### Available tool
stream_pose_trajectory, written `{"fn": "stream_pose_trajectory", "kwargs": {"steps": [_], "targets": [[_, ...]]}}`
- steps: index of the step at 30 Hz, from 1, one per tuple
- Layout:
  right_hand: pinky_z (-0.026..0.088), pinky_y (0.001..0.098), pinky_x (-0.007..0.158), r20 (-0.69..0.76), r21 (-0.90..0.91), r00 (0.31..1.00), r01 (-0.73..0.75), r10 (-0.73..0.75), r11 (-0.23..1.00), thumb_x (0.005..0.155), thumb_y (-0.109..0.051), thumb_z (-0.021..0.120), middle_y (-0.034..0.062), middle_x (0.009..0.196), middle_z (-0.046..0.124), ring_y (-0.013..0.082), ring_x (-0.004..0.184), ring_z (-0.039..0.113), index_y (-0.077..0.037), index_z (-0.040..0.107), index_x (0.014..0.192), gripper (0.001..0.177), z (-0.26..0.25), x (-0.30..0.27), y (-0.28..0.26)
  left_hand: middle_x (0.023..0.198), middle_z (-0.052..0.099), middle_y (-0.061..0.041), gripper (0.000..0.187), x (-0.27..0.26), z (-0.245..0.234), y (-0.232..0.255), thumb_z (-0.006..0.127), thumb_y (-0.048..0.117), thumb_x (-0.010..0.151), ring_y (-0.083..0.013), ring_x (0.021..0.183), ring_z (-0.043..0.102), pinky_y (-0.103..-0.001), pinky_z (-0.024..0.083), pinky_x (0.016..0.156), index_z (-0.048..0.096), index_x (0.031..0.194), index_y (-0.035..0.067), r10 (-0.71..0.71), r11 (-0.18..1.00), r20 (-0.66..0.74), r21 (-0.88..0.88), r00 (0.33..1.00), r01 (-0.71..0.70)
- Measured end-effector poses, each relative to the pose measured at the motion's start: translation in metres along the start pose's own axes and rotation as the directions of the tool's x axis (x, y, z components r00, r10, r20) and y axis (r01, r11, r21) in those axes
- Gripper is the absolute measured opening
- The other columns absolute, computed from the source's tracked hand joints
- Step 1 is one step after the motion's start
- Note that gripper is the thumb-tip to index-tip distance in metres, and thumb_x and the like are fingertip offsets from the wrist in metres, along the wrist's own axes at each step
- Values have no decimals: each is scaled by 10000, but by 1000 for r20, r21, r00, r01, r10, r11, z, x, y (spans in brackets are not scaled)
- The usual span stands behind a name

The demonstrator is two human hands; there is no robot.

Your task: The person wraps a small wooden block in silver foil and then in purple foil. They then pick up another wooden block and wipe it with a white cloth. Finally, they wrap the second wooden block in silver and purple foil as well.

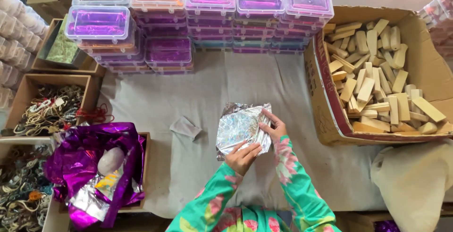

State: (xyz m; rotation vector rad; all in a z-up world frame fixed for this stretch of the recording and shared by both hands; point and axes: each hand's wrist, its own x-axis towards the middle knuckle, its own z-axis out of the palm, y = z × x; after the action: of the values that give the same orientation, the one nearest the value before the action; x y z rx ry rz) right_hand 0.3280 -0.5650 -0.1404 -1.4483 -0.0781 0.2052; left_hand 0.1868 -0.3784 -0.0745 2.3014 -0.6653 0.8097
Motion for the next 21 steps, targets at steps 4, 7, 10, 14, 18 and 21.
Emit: {"fn": "stream_pose_trajectory", "kwargs": {"steps": [4,7,10,14,18,21], "targets": [[515,294,1004,-11,-84,1000,22,-23,996,788,8,812,80,1383,652,142,1196,612,-5,595,1418,667,20,6,-24,1295,708,-54,379,-5,-9,3,720,96,902,-208,1150,704,-407,549,1032,688,1280,100,-118,988,-15,-99,993,116],[518,298,995,-12,-108,1000,13,-14,994,761,14,821,93,1414,615,153,1192,608,-20,532,1471,767,31,18,-16,1305,711,-54,358,-18,-12,0,711,78,939,-232,1138,704,-378,578,1014,689,1296,103,-213,971,-53,-126,976,205],[523,293,1012,-13,-66,995,94,-95,993,800,6,795,95,1470,571,144,1245,594,-40,465,1519,793,40,34,-9,1301,703,-65,376,-23,-14,-14,696,49,928,-252,1167,709,-395,566,1023,678,1300,95,-214,968,-28,-141,976,208],[567,314,881,-172,-192,980,70,-103,979,819,-29,761,63,1498,560,172,1039,647,-91,470,1521,762,40,26,-11,1260,718,-58,411,-44,-8,-32,716,43,871,-251,1091,719,-396,567,1003,690,1273,125,-278,952,-19,-138,960,273],[602,349,889,-196,-576,965,29,-172,817,852,-123,805,47,1416,641,200,1040,709,-135,578,1471,659,2,12,19,1248,722,-55,417,-49,-15,-36,720,42,865,-275,1076,714,-396,570,1016,700,1273,127,-379,917,-58,-157,924,366],[573,400,984,26,-812,951,200,-307,549,810,-223,873,28,1366,663,247,1144,687,-178,627,1390,632,-23,12,47,1241,740,-32,368,-48,-6,-32,683,9,937,-253,1101,741,-374,591,997,711,1275,152,-513,852,-168,-218,842,476]]}}
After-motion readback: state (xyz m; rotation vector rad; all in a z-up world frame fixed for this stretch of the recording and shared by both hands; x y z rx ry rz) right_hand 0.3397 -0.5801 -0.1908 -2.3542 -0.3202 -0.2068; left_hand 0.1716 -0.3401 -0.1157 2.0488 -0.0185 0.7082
